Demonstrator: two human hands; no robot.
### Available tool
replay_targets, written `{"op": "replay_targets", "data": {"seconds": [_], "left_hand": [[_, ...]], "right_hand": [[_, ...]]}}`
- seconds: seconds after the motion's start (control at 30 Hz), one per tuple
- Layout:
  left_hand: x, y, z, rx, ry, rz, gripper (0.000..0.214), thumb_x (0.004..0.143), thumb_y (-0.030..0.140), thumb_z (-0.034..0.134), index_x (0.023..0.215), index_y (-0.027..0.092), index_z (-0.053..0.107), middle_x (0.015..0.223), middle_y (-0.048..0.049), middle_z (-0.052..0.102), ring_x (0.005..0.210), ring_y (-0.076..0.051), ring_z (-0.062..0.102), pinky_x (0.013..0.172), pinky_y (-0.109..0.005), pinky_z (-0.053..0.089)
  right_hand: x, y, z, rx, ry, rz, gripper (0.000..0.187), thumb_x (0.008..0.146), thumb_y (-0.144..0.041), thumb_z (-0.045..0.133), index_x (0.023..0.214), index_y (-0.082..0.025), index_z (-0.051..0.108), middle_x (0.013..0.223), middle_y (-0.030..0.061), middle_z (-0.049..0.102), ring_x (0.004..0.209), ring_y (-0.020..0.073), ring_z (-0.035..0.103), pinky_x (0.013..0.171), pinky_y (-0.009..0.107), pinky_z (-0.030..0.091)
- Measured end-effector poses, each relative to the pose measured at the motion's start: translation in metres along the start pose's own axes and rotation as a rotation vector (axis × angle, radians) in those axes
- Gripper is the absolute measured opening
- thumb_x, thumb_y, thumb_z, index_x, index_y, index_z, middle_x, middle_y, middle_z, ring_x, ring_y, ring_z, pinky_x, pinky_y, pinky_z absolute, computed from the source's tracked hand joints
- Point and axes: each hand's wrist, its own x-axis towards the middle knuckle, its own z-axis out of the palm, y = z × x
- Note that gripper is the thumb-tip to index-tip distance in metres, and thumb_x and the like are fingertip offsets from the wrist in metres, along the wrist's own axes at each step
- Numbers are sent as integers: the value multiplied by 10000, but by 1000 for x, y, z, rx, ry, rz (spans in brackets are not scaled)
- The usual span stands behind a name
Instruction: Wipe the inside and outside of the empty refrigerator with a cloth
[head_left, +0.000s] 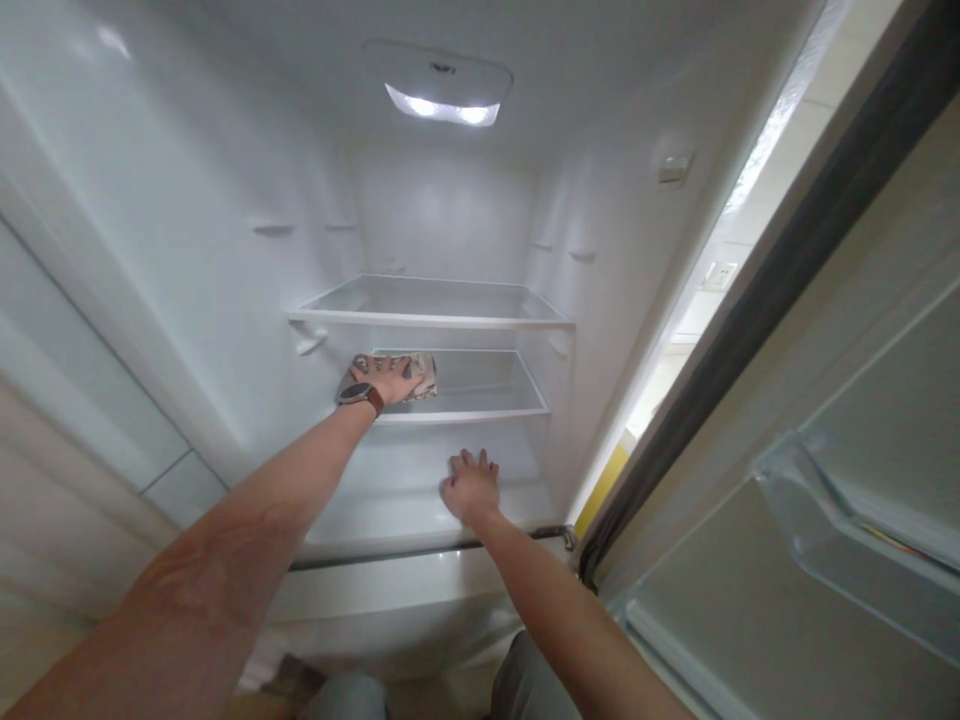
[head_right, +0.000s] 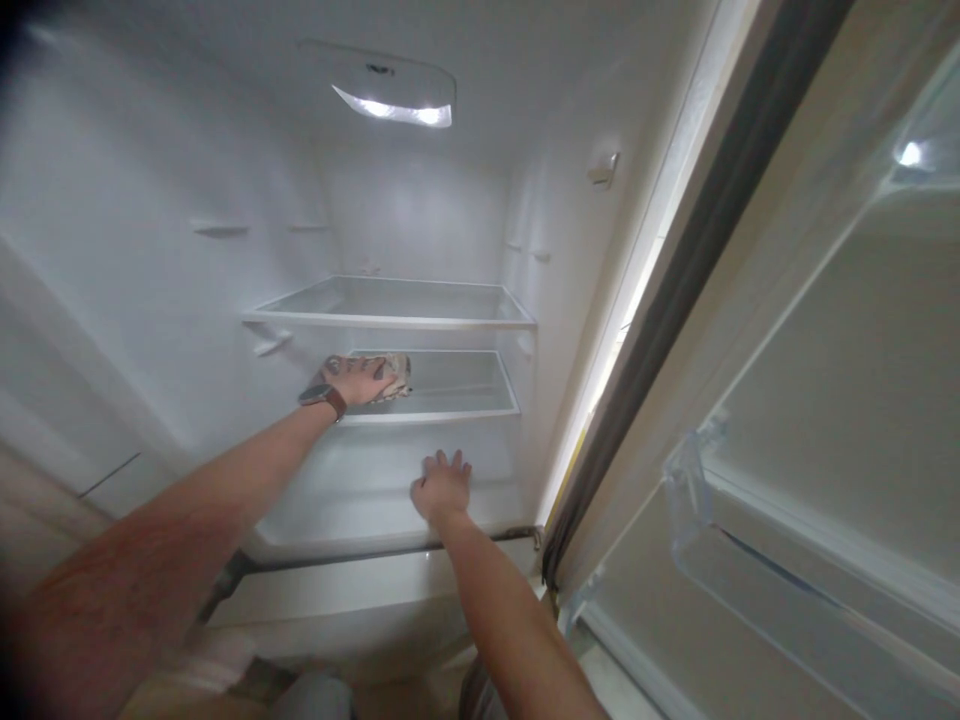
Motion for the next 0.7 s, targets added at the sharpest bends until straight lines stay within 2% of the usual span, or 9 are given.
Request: {"op": "replay_targets", "data": {"seconds": [0.13, 0.23, 0.33, 0.43, 0.5, 0.57, 0.63, 0.7], "left_hand": [[7, 24, 3, -1, 1, -83, 928, 917, 810, 287, 1678, 285, 360, 1761, -161, 244, 1572, -596, 118, 1162, -836, 123], [12, 54, 7, -18, 3, -63, 926, 927, 793, 292, 1684, 263, 350, 1763, -179, 227, 1573, -606, 93, 1150, -843, 130], [9, 98, 13, -21, 26, 21, 907, 935, 770, 287, 1679, 256, 365, 1752, -186, 257, 1574, -602, 107, 1163, -837, 108], [-4, 156, 19, -42, 72, 153, 898, 941, 750, 293, 1669, 232, 388, 1741, -205, 272, 1562, -615, 131, 1147, -855, 108], [-15, 192, 22, -67, 102, 255, 884, 950, 740, 282, 1666, 234, 393, 1728, -204, 306, 1563, -601, 156, 1155, -848, 105], [-24, 217, 23, -90, 107, 295, 869, 957, 730, 275, 1657, 234, 412, 1720, -202, 325, 1556, -602, 180, 1159, -847, 89], [-29, 228, 23, -108, 113, 309, 872, 956, 728, 281, 1644, 215, 434, 1710, -212, 338, 1547, -611, 194, 1162, -846, 76], [-30, 228, 22, -129, 127, 324, 880, 948, 741, 287, 1635, 216, 446, 1704, -211, 351, 1545, -607, 199, 1167, -840, 70]], "right_hand": [[0, 0, -1, -4, -13, -2, 469, 980, -389, 474, 1418, -287, 609, 1627, 69, 473, 1530, 409, 299, 1177, 612, 312], [-1, -1, 0, -7, -5, -5, 471, 978, -390, 471, 1414, -276, 612, 1624, 76, 475, 1531, 414, 304, 1176, 628, 307], [0, -2, 2, -6, 16, -2, 455, 967, -379, 486, 1383, -266, 632, 1592, 84, 509, 1523, 427, 323, 1164, 640, 320], [1, -2, 3, 0, 22, 6, 452, 964, -366, 493, 1380, -275, 645, 1565, 87, 538, 1521, 430, 340, 1166, 636, 331], [2, -2, 1, -6, -12, 3, 494, 976, -378, 487, 1446, -297, 615, 1574, 89, 535, 1523, 424, 351, 1176, 633, 331], [2, -2, -1, -26, -55, 0, 540, 1001, -401, 456, 1524, -321, 559, 1583, 100, 529, 1511, 413, 379, 1178, 632, 337], [2, -2, -3, -49, -68, -1, 551, 1020, -424, 427, 1553, -339, 535, 1583, 104, 531, 1486, 404, 416, 1168, 631, 353], [1, -2, -3, -63, -44, 2, 535, 1026, -435, 420, 1536, -351, 555, 1581, 98, 532, 1469, 395, 434, 1157, 623, 369]]}}
